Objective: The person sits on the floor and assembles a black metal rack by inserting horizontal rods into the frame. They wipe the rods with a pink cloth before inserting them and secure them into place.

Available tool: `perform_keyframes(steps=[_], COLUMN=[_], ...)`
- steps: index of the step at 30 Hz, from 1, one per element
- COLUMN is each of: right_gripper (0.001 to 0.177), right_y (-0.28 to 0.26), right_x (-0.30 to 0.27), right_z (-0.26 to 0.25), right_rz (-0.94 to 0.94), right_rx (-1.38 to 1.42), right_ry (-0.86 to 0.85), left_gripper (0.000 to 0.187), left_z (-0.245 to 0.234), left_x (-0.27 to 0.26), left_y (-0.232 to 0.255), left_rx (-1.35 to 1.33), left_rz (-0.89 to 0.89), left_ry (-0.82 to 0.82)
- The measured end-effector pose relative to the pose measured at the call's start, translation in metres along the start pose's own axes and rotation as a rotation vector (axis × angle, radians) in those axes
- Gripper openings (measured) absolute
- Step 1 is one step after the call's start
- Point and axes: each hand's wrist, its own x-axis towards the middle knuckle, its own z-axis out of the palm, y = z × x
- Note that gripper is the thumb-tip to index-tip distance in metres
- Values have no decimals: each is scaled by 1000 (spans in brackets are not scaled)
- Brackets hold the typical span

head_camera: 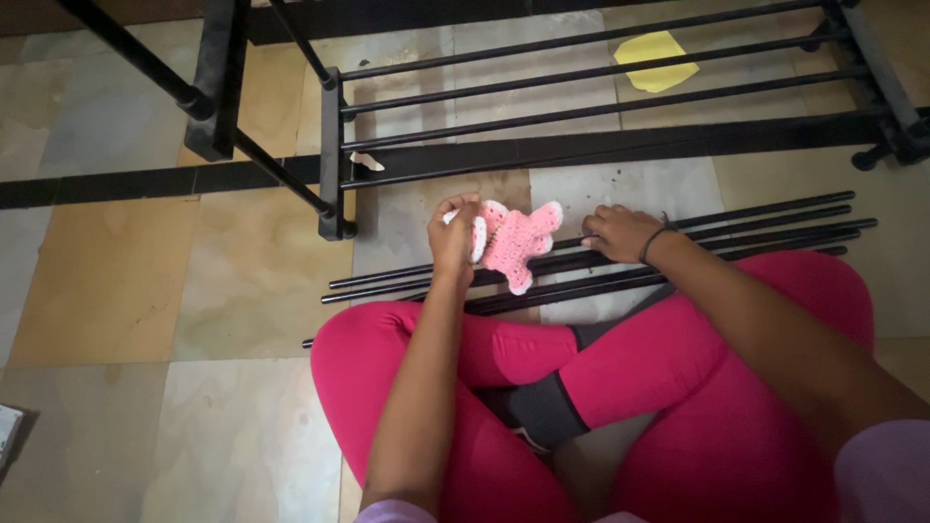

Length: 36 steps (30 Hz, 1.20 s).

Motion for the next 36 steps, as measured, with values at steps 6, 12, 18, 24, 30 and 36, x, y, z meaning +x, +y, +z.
perform_keyframes(steps=[6,12,18,24,30,36], right_gripper=[31,38,56,70,81,43], right_y=[-1,-8,-18,-59,-75,-54], right_x=[-1,-2,-10,-27,-18,-7], right_z=[0,-17,-50,-50,-39,-30], right_rz=[11,-30,-27,-18,60,-67], right_rx=[-10,-6,289,1463,1542,1558], right_ry=[-3,41,171,-82,-210,22], left_gripper=[14,17,18,37,49,58], left_z=[-3,-4,8,22,26,27], left_x=[0,6,-4,-19,-28,-38], left_y=[-1,-9,-12,-9,-5,7], left_rx=[5,-27,-5,13,-25,-185], left_rz=[-12,-42,-38,-44,-32,-158], left_ry=[-5,-17,-191,-435,-577,-551])
